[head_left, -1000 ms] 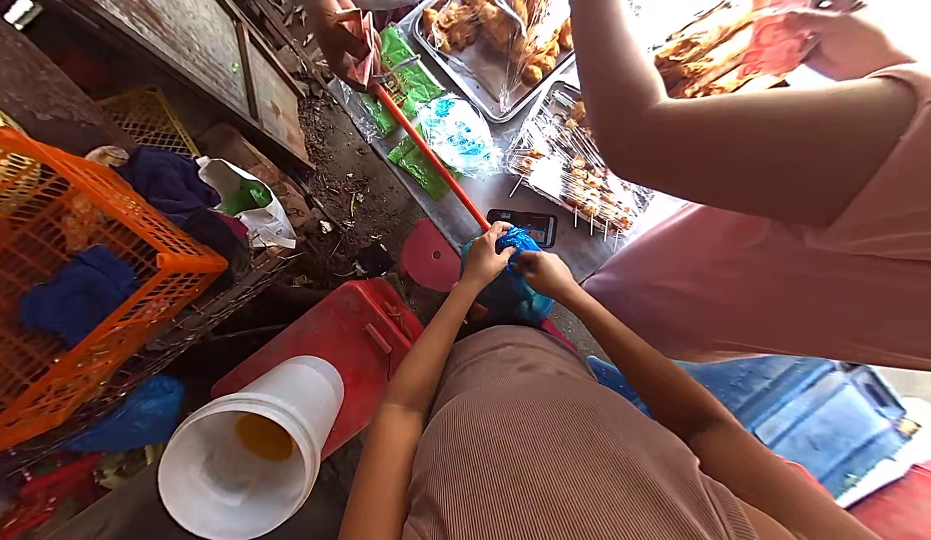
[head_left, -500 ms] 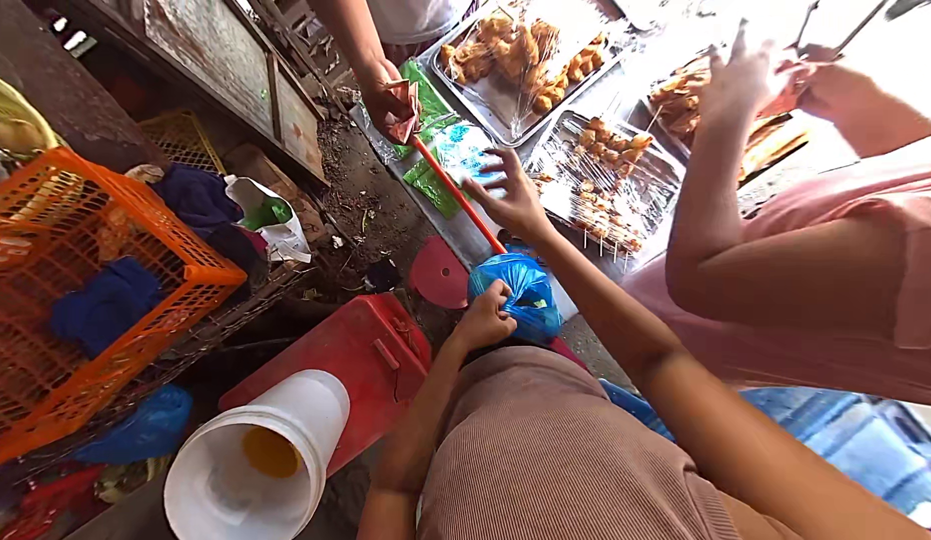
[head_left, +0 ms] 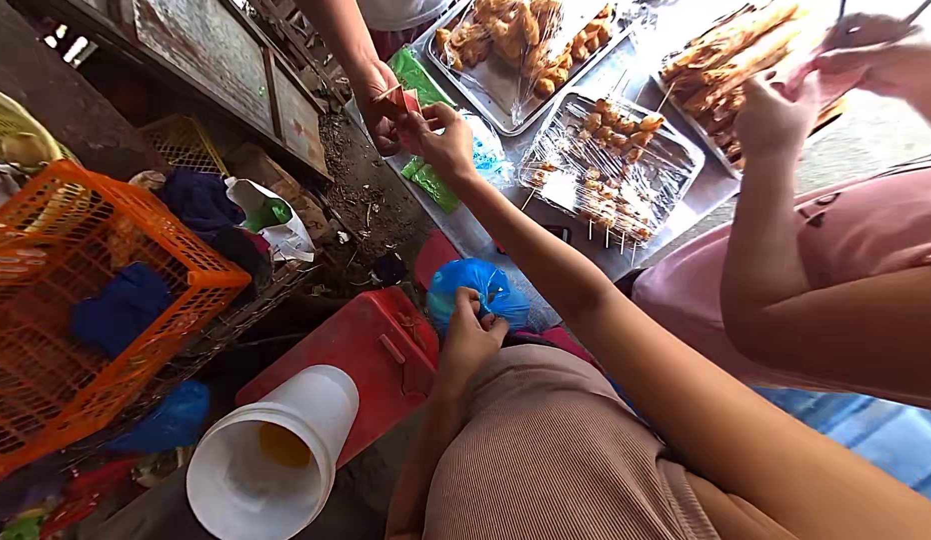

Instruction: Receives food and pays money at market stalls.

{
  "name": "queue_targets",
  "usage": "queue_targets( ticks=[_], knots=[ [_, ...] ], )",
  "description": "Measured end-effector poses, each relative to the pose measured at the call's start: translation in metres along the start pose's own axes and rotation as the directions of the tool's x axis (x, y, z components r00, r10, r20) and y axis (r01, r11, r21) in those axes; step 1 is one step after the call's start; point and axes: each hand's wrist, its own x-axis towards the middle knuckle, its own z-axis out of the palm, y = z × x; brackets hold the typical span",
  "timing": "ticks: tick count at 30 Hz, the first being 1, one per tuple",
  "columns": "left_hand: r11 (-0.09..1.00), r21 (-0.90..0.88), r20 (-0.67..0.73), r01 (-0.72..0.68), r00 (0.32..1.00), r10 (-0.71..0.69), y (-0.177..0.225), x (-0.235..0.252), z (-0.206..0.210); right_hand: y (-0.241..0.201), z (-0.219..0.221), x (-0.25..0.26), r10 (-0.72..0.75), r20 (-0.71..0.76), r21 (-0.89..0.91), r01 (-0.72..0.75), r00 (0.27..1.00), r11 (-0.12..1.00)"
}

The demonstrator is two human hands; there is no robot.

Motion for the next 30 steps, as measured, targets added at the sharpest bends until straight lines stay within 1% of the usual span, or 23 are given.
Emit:
queue_targets(
  ticks=[2,4,6,8,10,13,15,17,19,20,21,22,24,26,28,30],
  knots=[
    [1.0,-0.01,-0.048,-0.022,0.999,0.021,0.003,0.002,-0.007,0.013,-0.009,0.002,0.01,0.025,0.102,-0.012,1.0,0.995],
    [0.999,-0.028,-0.071,-0.017,0.997,0.015,0.011,0.007,-0.018,0.026,-0.023,0.002,0.05,0.051,0.228,-0.061,0.997,0.972],
    [0.997,-0.072,-0.096,-0.018,0.995,0.011,0.024,0.012,-0.03,0.041,-0.042,-0.004,0.068,0.095,0.393,-0.101,0.993,0.914],
    [0.993,-0.11,-0.129,-0.053,0.991,0.038,0.041,0.017,-0.041,0.058,-0.07,-0.019,0.072,0.126,0.5,-0.127,0.989,0.857],
    [0.989,-0.111,-0.158,-0.099,0.984,0.081,0.061,0.026,-0.052,0.075,-0.103,-0.044,0.133,0.135,0.549,-0.186,0.982,0.815],
    [0.988,-0.006,-0.175,-0.155,0.973,0.152,0.087,0.042,-0.069,0.107,-0.146,-0.09,0.273,0.116,0.533,-0.291,0.955,0.794],
    [0.981,0.074,-0.187,-0.181,0.963,0.192,0.102,0.05,-0.079,0.128,-0.169,-0.117,0.298,0.139,0.459,-0.328,0.944,0.825],
    [0.974,0.115,-0.222,-0.198,0.95,0.219,0.113,0.056,-0.086,0.136,-0.179,-0.132,0.288,0.144,0.406,-0.322,0.947,0.855],
    [0.967,0.113,-0.264,-0.226,0.932,0.249,0.12,0.067,-0.089,0.142,-0.173,-0.126,0.281,0.054,0.328,-0.283,0.958,0.901],
    [0.964,0.101,-0.292,-0.246,0.919,0.265,0.124,0.075,-0.089,0.145,-0.168,-0.117,0.284,-0.004,0.236,-0.275,0.959,0.932],
    [0.961,0.085,-0.317,-0.262,0.907,0.276,0.13,0.087,-0.09,0.147,-0.164,-0.104,0.308,-0.04,0.142,-0.3,0.95,0.943],
    [0.961,0.076,-0.33,-0.265,0.903,0.275,0.137,0.098,-0.093,0.144,-0.161,-0.094,0.333,-0.034,0.046,-0.331,0.942,0.943],
    [0.963,0.044,-0.343,-0.267,0.901,0.265,0.156,0.124,-0.102,0.137,-0.16,-0.082,0.376,0.068,-0.155,-0.363,0.924,0.919],
    [0.96,0.018,-0.349,-0.279,0.898,0.268,0.175,0.145,-0.111,0.138,-0.157,-0.078,0.371,0.16,-0.317,-0.308,0.915,0.897],
    [0.955,0.002,-0.359,-0.295,0.891,0.276,0.188,0.156,-0.113,0.143,-0.156,-0.083,0.342,0.219,-0.379,-0.243,0.914,0.893],
    [0.954,-0.006,-0.367,-0.301,0.888,0.278,0.195,0.162,-0.109,0.149,-0.151,-0.091,0.31,0.22,-0.424,-0.195,0.925,0.884]
  ],
)
